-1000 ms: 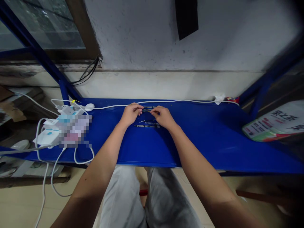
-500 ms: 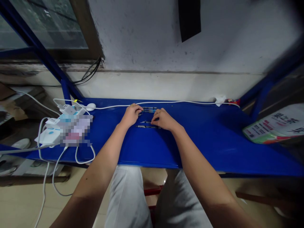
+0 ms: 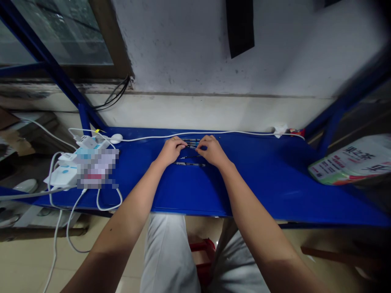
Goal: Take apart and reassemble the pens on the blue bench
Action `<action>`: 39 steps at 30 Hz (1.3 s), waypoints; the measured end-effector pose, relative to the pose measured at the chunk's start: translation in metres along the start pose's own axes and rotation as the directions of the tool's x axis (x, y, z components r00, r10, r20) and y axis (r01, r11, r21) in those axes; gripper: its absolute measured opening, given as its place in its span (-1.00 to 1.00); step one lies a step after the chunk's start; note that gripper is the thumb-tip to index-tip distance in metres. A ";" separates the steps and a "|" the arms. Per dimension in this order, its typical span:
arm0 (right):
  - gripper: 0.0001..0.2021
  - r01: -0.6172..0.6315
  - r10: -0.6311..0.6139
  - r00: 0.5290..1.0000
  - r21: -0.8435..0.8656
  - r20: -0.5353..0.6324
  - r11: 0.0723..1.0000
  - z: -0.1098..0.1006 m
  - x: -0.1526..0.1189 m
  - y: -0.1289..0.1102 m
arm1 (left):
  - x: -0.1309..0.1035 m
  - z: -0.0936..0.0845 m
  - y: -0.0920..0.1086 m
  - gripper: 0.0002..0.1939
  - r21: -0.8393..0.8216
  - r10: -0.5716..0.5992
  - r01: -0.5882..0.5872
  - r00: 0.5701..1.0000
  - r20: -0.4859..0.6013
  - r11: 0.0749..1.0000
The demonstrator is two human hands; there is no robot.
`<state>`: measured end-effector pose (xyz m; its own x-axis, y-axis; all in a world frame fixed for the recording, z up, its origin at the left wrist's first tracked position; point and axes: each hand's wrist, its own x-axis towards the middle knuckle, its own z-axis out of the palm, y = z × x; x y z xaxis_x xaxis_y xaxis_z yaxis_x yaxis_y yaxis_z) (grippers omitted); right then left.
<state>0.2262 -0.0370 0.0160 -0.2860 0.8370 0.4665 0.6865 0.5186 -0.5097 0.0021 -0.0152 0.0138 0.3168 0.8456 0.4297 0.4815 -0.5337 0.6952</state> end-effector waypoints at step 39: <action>-0.91 0.106 -0.095 0.970 -0.034 0.224 0.994 0.014 -0.001 -0.011 | -0.003 -0.020 -0.024 -0.88 0.244 -0.108 0.082 0.989 0.097 0.966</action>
<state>0.2094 -0.0412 0.0113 -0.4929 0.8014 0.3388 0.6747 0.5979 -0.4328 -0.0268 -0.0045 0.0073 0.3409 0.8930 0.2938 0.6904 -0.4499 0.5665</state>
